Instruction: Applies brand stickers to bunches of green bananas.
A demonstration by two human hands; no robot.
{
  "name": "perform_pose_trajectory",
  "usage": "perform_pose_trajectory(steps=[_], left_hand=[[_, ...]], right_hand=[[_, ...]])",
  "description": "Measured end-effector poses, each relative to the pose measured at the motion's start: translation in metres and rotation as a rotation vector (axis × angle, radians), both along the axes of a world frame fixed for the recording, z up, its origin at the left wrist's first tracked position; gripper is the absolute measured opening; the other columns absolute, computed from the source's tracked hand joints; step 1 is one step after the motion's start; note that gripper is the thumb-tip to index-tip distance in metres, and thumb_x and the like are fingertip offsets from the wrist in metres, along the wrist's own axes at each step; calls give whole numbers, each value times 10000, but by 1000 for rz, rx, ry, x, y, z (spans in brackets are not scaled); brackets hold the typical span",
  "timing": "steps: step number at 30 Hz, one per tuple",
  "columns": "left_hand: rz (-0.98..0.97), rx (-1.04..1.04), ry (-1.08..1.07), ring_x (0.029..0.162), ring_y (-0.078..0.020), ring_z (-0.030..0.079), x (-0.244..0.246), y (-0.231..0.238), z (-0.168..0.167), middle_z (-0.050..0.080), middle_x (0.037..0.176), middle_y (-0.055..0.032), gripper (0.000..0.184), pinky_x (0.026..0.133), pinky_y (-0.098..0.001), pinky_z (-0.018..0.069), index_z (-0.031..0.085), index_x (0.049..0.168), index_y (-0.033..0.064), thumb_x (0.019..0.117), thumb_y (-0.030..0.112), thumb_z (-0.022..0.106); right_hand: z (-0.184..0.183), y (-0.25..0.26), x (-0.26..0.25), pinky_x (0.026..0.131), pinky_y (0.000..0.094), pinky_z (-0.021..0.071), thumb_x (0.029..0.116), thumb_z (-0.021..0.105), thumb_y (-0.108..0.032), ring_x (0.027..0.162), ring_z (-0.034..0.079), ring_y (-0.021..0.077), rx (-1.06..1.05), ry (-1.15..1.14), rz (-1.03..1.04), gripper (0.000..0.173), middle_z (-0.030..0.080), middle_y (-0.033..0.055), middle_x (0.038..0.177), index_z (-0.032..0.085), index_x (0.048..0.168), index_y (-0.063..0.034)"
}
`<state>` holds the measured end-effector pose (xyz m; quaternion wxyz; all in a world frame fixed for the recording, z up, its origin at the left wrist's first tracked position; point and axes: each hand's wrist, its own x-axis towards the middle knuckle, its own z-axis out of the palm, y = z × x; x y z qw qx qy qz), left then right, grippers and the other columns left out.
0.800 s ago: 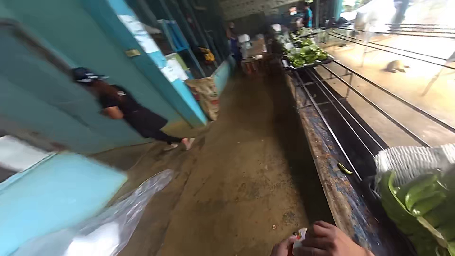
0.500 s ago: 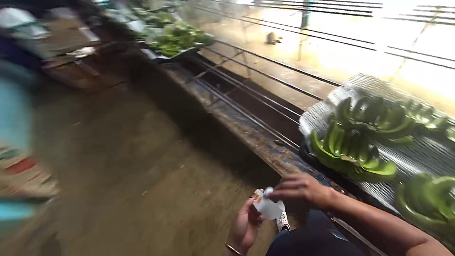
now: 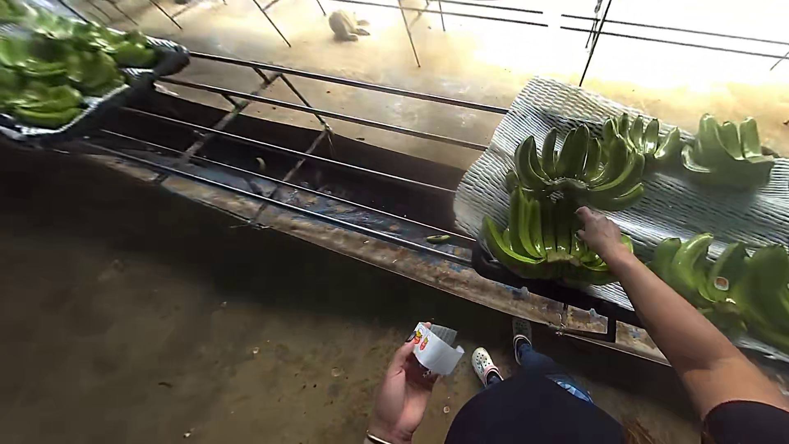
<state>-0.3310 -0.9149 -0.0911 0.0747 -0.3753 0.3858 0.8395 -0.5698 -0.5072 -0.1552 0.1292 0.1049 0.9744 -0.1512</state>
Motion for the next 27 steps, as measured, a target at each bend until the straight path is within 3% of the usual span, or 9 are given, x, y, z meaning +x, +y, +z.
perform_pose_trajectory(steps=[3,6,9,12,17,19,22,24,27], left_hand=[[10,-17,20,785,-154,741,-4,-5,3,745,931,-80,407,666,-311,630,648,1230,87,1090,249,301],[62,-35,32,782,-155,744,-2,-13,1,746,931,-80,401,661,-317,633,644,1235,82,1092,248,307],[127,-21,40,798,-173,750,-1,-15,2,748,943,-89,384,683,-332,638,641,1239,75,1085,230,326],[166,-12,64,814,-177,750,3,-16,4,747,955,-95,387,694,-336,639,636,1238,66,1089,229,317],[188,4,73,808,-175,749,12,-19,-1,743,949,-99,399,695,-337,639,636,1222,62,1093,241,304],[201,9,66,810,-181,750,14,-21,-3,744,952,-103,394,700,-343,640,632,1239,58,1091,234,312],[210,8,62,817,-183,748,15,-22,-3,742,969,-112,379,698,-342,638,621,1256,52,1087,226,329],[208,14,72,827,-189,749,13,-23,-3,742,981,-121,392,710,-346,638,625,1260,42,1092,231,325],[185,12,87,843,-196,749,9,-23,-3,741,993,-128,397,726,-355,638,628,1257,37,1096,225,318]], right_hand=[[21,-6,-1,810,695,517,900,775,-161,1073,616,548,10,128,9,561,545,332,1325,560,1414,-97],[15,-16,-11,854,637,521,956,719,-148,1031,630,425,-356,285,26,187,633,238,1159,727,1124,-68],[2,-45,-26,746,410,577,971,713,-173,771,677,200,-797,25,-98,174,722,128,936,722,1063,-25],[-6,-70,-38,710,324,587,949,734,-112,713,682,158,-925,-192,-190,193,717,130,889,694,1075,28],[-19,-84,-45,760,360,591,946,719,-55,787,688,197,-820,-255,-80,259,690,176,1003,618,1159,52],[-22,-85,-49,782,396,588,949,734,-112,828,702,229,-702,-254,-20,369,689,187,1057,564,1246,28],[-13,-78,-55,861,554,576,915,787,-203,909,716,358,-494,-145,66,504,703,233,1065,564,1321,-5],[-2,-74,-56,845,618,560,925,774,-203,905,707,403,-420,-33,97,449,705,230,1041,595,1291,-17],[4,-78,-51,842,619,554,940,737,-138,893,710,381,-363,22,144,237,727,192,985,682,1140,-23]])
